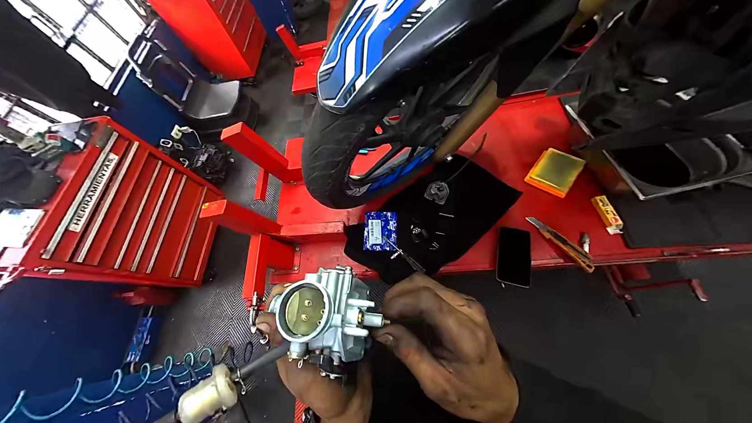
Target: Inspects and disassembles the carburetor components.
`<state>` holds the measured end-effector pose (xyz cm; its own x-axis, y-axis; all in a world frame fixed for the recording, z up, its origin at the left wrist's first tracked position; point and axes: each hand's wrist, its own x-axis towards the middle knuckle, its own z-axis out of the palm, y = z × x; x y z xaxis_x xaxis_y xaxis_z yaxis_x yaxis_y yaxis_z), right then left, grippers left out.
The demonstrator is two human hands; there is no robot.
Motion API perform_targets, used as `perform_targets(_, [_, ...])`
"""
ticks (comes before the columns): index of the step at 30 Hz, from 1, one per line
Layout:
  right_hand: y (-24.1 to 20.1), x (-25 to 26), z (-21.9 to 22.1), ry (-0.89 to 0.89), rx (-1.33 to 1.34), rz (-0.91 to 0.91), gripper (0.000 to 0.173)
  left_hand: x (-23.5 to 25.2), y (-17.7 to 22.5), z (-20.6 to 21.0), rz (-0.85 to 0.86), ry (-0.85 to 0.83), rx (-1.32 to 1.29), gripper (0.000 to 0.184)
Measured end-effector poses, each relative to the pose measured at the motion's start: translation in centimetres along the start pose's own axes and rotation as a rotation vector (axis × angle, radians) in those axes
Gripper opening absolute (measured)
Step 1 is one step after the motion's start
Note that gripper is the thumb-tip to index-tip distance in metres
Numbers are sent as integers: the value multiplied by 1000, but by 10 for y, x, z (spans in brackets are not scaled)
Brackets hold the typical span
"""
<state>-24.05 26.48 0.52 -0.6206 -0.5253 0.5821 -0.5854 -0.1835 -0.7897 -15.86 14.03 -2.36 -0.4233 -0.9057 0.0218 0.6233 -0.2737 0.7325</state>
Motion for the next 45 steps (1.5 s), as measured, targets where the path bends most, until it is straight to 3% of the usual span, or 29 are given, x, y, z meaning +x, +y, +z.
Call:
perform_targets(5, [-3,-1,-3,74,37,48,8,2,7,25,-113,111,90,40])
perform_targets(16, [-1,-7,-13,125,149,108,6,-4,9,25,-643,98,-32,34])
perform_targets(20, [2,-11,-17,129,155,115,6,-12,3,19,-574,-42,126,16])
perform_targets(22, [3,-14,-20,133,173,115,6,-15,1,17,-501,-125,259,22])
perform_targets(26, [11,-25,-34,141,181,136,10,-17,-9,19,-503,-134,335,24])
perform_targets(30, [24,-48,-56,191,140,214,12,-12,-31,16,-714,6,112,21])
perform_targets(33, [34,-73,-78,244,80,292,13,-12,-48,18,-833,35,57,35])
perform_targets(38, [46,-103,-106,350,17,409,14,-20,-65,18,-828,-121,153,25])
perform_targets(41, [51,-106,-118,377,9,450,14,-21,-77,19,-942,-96,-1,33])
perform_targets(45, [63,-105,-134,367,-20,476,14,-15,-94,40,-896,17,143,37])
